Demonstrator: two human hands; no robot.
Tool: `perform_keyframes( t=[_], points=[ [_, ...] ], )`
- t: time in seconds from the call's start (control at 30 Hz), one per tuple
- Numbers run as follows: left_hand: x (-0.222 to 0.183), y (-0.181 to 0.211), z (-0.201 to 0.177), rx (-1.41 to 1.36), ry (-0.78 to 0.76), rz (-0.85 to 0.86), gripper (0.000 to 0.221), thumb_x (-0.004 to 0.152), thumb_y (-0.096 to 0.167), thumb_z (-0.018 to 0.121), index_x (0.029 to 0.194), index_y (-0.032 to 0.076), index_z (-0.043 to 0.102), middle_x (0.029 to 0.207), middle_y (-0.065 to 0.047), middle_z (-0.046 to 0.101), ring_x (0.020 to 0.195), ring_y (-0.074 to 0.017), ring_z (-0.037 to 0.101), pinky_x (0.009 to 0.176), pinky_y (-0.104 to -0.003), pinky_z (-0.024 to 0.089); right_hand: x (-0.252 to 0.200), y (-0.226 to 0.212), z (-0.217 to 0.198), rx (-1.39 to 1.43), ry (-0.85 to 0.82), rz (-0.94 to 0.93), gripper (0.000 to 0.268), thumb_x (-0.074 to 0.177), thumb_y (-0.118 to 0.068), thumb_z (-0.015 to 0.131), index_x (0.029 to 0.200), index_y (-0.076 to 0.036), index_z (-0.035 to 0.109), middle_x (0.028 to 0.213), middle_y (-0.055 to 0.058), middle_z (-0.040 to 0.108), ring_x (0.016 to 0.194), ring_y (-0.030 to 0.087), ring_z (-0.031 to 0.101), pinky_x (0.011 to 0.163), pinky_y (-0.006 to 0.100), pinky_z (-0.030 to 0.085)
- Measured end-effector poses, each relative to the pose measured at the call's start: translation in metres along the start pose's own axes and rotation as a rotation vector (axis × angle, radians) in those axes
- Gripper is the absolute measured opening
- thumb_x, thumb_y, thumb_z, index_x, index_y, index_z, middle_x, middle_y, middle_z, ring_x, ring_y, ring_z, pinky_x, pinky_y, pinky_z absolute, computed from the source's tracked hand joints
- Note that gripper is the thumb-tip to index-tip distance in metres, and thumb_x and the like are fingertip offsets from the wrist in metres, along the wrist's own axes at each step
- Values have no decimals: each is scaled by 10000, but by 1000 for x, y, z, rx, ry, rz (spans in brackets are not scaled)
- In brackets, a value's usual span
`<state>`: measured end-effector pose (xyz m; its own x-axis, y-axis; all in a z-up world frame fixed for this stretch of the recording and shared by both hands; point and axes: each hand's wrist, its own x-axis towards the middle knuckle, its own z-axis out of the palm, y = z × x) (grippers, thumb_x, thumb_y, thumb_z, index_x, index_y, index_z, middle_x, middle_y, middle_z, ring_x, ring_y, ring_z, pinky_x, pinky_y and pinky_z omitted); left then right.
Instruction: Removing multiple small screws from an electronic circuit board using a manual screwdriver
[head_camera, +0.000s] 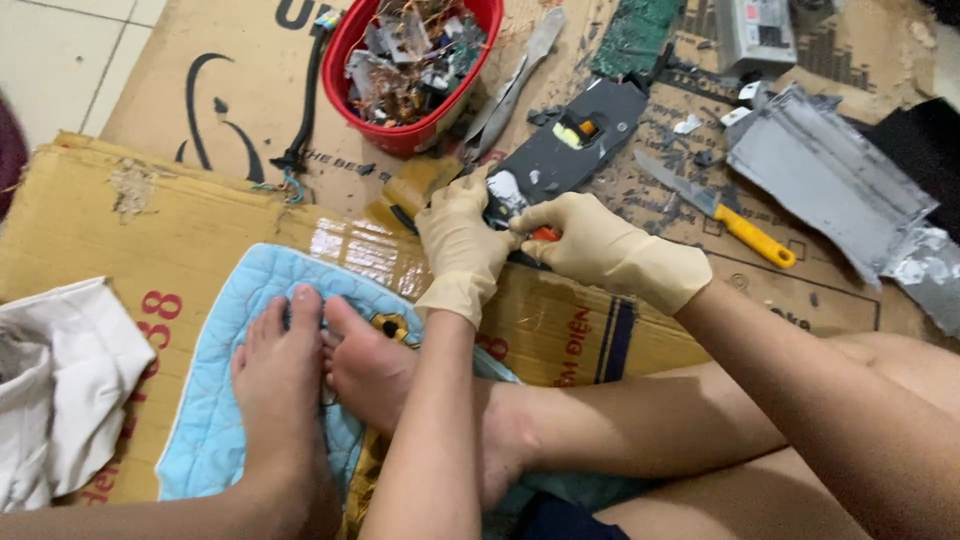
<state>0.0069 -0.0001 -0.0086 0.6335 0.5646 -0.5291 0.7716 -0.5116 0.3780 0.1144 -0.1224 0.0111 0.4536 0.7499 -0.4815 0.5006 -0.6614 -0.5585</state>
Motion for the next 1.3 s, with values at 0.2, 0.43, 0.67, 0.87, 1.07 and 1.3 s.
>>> perform_keyframes(
  t=[0.2, 0.43, 0.67, 0.87, 1.07, 1.3],
  points=[
    [3, -7, 13, -19, 121, 114, 1096, 710, 618, 842, 1587, 416, 216, 1532, 46, 448, 1432, -220, 393, 1170, -490, 320, -69, 5, -19, 388, 220, 255, 325, 911, -149, 696, 1234, -135, 723, 554, 171, 610, 331, 252, 529, 235, 354, 384],
    [-16, 2, 44, -172, 236, -3, 963, 750, 523, 853, 1537, 359, 322, 1496, 26, 494, 1387, -207, 445, 1190, -441, 242, -92, -5, 17, 587, 390, 339, 331, 938, -118, 645, 1257, -39, 682, 519, 187, 598, 308, 241, 536, 215, 343, 408],
    [-34, 37, 67, -166, 333, -8, 997, 535, 681, 876, 1367, 288, 492, 1252, 23, 660, 1192, -216, 590, 1063, -395, 381, -101, 11, 49, 708, 587, 445, 340, 929, -139, 654, 1262, -75, 686, 503, 190, 597, 324, 263, 574, 243, 361, 450],
    [-39, 49, 131, -277, 720, 264, 988, 470, 655, 846, 1262, 119, 598, 1013, -112, 685, 984, -312, 637, 955, -428, 445, -118, 18, 59, 681, 757, 494, 342, 963, -152, 623, 1297, -96, 670, 530, 150, 578, 330, 229, 564, 233, 329, 422],
    [-51, 60, 104, -270, 687, 222, 714, 751, 613, 675, 1226, 80, 677, 972, -146, 708, 955, -349, 669, 883, -460, 461, -120, 40, 69, 833, 751, 499, 354, 941, -148, 638, 1292, -121, 668, 523, 161, 575, 312, 228, 544, 225, 328, 416],
    [-39, 73, 101, -209, 585, -22, 755, 697, 755, 619, 1162, 174, 748, 981, -135, 683, 958, -349, 663, 863, -457, 472, -119, 41, 71, 889, 768, 503, 370, 955, -141, 611, 1320, -98, 645, 525, 161, 566, 310, 211, 529, 232, 312, 403]
  ],
)
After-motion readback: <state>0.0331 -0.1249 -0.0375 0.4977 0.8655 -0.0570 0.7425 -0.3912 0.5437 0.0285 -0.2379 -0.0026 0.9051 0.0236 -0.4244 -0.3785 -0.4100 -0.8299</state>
